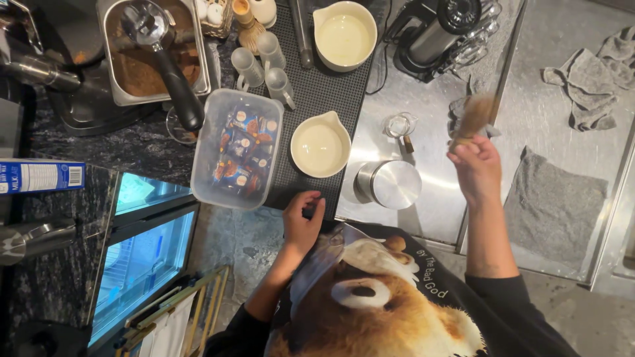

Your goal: The person cleans a portafilter and operates a coffee machine, then prepares matcha by sifting green powder into a bowl, adding water, and whisking the mixture with a bamboo whisk.

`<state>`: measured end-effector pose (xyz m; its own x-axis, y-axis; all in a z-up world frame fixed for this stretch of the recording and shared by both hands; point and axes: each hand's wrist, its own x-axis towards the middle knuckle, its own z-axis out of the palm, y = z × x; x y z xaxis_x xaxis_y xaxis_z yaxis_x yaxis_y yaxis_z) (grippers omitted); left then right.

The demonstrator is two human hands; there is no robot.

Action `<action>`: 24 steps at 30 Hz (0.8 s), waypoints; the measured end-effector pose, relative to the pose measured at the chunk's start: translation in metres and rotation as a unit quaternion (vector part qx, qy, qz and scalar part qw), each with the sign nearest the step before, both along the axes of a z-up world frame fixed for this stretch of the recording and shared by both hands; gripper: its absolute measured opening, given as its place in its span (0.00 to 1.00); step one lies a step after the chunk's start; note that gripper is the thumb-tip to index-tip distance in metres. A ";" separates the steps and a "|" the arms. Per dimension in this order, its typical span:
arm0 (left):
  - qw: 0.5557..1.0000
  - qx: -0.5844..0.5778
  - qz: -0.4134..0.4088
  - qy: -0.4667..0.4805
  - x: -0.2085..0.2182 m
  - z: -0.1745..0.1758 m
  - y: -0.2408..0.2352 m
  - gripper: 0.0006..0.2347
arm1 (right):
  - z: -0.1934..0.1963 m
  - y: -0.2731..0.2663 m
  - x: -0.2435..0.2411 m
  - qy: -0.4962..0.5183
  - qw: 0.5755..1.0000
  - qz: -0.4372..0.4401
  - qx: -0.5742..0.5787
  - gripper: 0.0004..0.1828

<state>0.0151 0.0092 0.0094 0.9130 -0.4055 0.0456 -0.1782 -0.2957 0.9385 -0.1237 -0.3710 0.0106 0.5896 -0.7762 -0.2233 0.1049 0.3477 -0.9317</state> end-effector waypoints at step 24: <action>0.997 0.025 0.076 0.004 0.027 0.003 -0.002 0.05 | 0.079 -0.013 0.354 0.332 0.563 0.310 -0.691 0.28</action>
<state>0.0417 0.0070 0.0119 0.9643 -0.2640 0.0221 -0.1210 -0.3646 0.9233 0.2306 -0.3840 0.0894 0.9853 -0.1703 0.0105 -0.1678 -0.9785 -0.1200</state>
